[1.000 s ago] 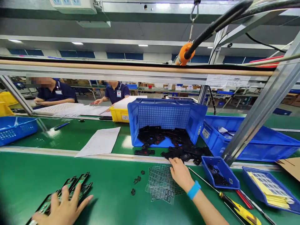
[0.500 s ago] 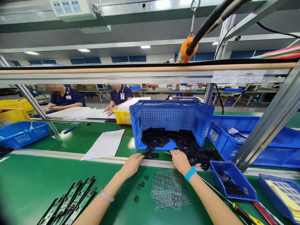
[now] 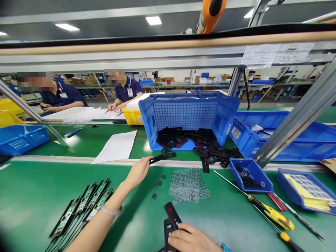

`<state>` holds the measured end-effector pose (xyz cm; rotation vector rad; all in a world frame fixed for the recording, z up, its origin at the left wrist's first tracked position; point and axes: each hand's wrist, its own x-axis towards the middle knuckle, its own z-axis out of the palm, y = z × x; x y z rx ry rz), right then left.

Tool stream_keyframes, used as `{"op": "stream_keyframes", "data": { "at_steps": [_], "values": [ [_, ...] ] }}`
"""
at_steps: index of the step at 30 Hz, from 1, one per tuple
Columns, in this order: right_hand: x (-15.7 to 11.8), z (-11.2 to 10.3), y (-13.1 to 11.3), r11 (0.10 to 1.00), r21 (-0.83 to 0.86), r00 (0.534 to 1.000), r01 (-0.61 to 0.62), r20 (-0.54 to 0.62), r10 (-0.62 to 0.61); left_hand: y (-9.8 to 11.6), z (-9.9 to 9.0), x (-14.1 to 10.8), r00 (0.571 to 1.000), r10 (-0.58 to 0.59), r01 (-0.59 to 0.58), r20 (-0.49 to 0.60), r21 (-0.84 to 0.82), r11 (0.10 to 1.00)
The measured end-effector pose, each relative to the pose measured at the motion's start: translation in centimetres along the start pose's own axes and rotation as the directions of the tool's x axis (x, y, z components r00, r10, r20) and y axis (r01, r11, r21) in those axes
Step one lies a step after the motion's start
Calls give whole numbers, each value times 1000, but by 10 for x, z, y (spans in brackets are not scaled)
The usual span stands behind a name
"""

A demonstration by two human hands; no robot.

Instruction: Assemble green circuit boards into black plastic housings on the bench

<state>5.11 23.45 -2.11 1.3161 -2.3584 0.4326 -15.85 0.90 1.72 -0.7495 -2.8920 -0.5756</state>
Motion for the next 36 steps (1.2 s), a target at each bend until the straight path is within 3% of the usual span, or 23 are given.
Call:
{"op": "stream_keyframes", "data": {
  "at_steps": [2,4,6,8,10,12,16,19,22,24,26,28,30,33,36],
  "values": [
    [-6,-11,-6,999,25,993,-37,116,34,9,-12,-36,1000,17,-16,12,-132,991],
    [-11,-19,-12,997,10,989,-79,127,77,14,-22,-71,996,6,29,91,-380,924],
    [-14,-23,-19,996,0,991,-90,96,90,15,-27,-101,973,-16,163,231,-637,753],
    [-13,-25,-27,998,20,996,-60,65,59,14,-26,-123,932,-17,296,362,-735,610],
    [-9,-29,-32,999,52,999,-16,40,14,13,-20,-136,904,-10,345,427,-716,607],
    [-2,-34,-35,998,65,1000,14,-9,-13,14,-12,-141,902,-8,328,432,-671,665],
    [17,-28,-35,995,-15,993,97,-73,-97,24,-2,-141,938,-14,234,346,-604,761],
    [26,-14,-33,986,-85,989,144,-24,-147,30,-5,-146,967,-2,147,256,-548,824],
    [22,-8,-36,998,-56,996,-20,89,25,33,-8,-160,964,132,-17,230,-446,895],
    [13,-11,-43,982,-54,963,-180,196,187,34,-5,-169,925,272,-172,265,-346,922],
    [4,-15,-51,960,-124,914,-250,297,276,36,1,-175,877,374,-300,302,-265,916],
    [-3,-17,-57,950,-230,893,-211,349,283,41,8,-176,841,432,-381,325,-211,900],
    [-6,-16,-60,946,-294,902,-139,358,243,45,14,-176,822,454,-418,344,-178,891],
    [-5,-13,-58,969,-240,929,-54,343,137,48,20,-175,831,438,-416,343,-137,899],
    [3,-7,-50,986,-156,952,-65,287,108,46,24,-178,848,439,-426,296,-111,898]
  ]
}}
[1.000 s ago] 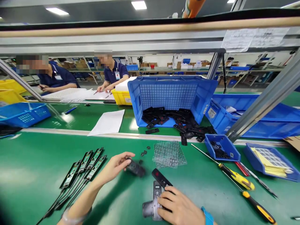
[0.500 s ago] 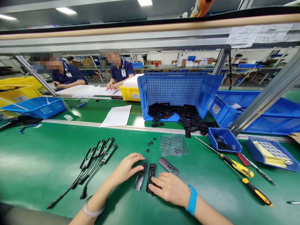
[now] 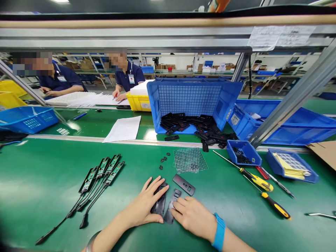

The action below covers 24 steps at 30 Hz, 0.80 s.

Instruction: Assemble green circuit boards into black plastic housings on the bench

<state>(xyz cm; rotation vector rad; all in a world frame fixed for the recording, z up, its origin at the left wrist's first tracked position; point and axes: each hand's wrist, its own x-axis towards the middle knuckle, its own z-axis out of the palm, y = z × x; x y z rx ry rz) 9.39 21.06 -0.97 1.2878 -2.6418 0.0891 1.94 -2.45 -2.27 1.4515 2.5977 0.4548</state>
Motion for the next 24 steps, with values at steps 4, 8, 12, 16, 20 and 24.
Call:
{"op": "stream_keyframes", "data": {
  "at_steps": [4,8,12,16,20,24],
  "values": [
    [14,5,17,943,14,942,-333,32,333,2,3,0,998,41,-40,-47,13,999],
    [15,5,37,824,-55,822,-564,57,567,7,1,9,995,101,-101,8,-1,995],
    [-6,-4,46,832,-10,830,-555,51,555,13,1,15,993,104,-103,52,-17,995],
    [-27,-7,36,971,37,972,-235,-17,235,19,3,13,999,38,-38,18,-19,999],
    [-20,-8,32,993,56,994,-103,-28,105,6,-8,24,987,-121,105,-105,-145,984],
    [25,-14,58,955,141,965,-261,37,259,-31,-23,55,874,-425,365,-234,-259,894]
  ]
}}
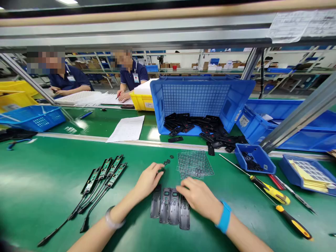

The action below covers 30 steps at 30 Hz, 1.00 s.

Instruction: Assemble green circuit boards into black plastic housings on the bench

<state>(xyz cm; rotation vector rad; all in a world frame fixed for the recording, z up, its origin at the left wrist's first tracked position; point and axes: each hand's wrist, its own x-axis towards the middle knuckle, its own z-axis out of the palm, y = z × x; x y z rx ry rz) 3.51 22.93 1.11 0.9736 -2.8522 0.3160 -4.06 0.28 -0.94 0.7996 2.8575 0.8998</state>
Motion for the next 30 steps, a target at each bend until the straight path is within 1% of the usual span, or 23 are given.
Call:
{"op": "stream_keyframes", "data": {
  "at_steps": [2,4,6,7,9,12,14,16,19,21,23,25,28,30],
  "values": [
    [37,2,12,993,19,993,-114,9,114,-9,0,19,999,-36,36,-6,-11,999],
    [73,11,23,981,31,981,-192,15,192,-14,2,28,999,-47,47,3,-46,998],
    [102,25,32,970,48,971,-240,36,238,-17,4,27,998,-65,64,-1,-97,993],
    [112,31,34,965,60,967,-254,49,251,-18,4,24,997,-78,77,-5,-128,989],
    [122,40,37,958,89,961,-274,65,269,-20,1,13,994,-112,108,-10,-201,974],
    [116,40,34,940,157,953,-304,54,299,-23,-8,-8,987,-159,151,0,-316,937],
    [103,32,28,926,223,952,-303,39,302,-22,-13,-23,985,-169,171,39,-381,909],
    [86,22,17,913,301,960,-276,39,277,-18,-16,-35,983,-158,184,96,-425,886],
    [62,11,-4,888,407,977,-213,72,202,-9,-16,-48,980,-139,190,145,-440,878],
    [50,9,-19,873,446,980,-196,106,165,-3,-16,-53,981,-116,168,155,-379,910],
    [41,11,-31,869,451,978,-205,140,158,2,-16,-56,980,-79,130,181,-294,947],
    [37,15,-38,877,428,973,-219,163,163,6,-18,-58,975,-47,101,218,-244,965],
    [36,21,-42,903,367,969,-225,178,170,6,-22,-59,973,-42,101,229,-254,962],
    [36,24,-43,920,316,967,-230,182,179,4,-24,-60,979,-54,109,194,-288,951]
  ]
}}
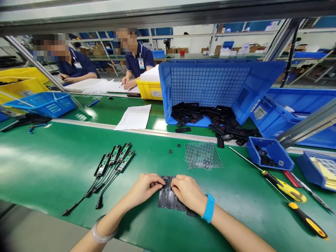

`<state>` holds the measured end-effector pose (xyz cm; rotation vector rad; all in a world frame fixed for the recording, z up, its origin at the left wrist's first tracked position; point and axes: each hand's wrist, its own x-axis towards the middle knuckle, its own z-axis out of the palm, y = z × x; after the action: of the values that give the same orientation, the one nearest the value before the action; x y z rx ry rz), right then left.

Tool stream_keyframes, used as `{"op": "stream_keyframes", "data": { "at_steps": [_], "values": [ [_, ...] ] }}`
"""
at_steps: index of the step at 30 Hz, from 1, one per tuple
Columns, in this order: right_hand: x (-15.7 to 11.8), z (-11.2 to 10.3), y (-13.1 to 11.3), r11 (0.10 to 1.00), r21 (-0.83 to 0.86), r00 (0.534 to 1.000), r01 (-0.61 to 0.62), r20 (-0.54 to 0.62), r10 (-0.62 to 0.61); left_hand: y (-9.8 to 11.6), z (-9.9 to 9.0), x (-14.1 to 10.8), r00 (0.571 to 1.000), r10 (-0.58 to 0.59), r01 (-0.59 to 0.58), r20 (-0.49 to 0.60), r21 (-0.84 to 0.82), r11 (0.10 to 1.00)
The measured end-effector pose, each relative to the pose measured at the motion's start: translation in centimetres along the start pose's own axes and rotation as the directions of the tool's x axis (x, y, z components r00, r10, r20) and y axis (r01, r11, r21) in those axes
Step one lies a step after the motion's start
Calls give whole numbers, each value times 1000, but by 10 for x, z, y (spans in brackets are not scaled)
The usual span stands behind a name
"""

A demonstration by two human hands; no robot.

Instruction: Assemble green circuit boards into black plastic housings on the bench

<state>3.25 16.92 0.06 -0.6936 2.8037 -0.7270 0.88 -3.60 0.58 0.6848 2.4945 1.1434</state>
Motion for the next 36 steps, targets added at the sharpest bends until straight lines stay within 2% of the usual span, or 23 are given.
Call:
{"op": "stream_keyframes", "data": {
  "at_steps": [4,8,11,16,19,21,24,29,32,36],
  "values": [
    [-2,2,-2,994,-113,1000,-11,-2,11,-1,-3,-2,995,-30,19,-91,-119,993],
    [8,-8,-2,981,-177,996,83,47,-76,-1,-3,-4,993,-53,38,-101,-152,988],
    [38,-19,7,975,-199,995,97,28,-93,-5,-1,-3,991,-62,41,-119,-172,984],
    [100,-21,32,975,-219,996,-41,-82,23,-11,1,-2,986,-145,110,-84,-327,939],
    [109,-18,39,985,-163,995,-56,-91,42,-8,2,-4,986,-134,105,-95,-266,958],
    [99,-19,40,993,-94,992,-69,-114,59,-4,3,-6,989,-91,67,-121,-189,980],
    [68,-25,38,996,59,988,-71,-132,78,0,5,-7,993,-38,28,-115,-92,995],
    [9,-33,30,967,250,991,-49,-106,77,4,10,-4,996,-38,31,-77,-96,995],
    [-15,-30,23,971,238,994,-24,-98,49,5,14,-2,997,-51,47,-64,-74,996],
    [-30,-19,17,994,96,997,-54,-55,59,5,17,0,995,-74,82,-67,120,989]
  ]
}}
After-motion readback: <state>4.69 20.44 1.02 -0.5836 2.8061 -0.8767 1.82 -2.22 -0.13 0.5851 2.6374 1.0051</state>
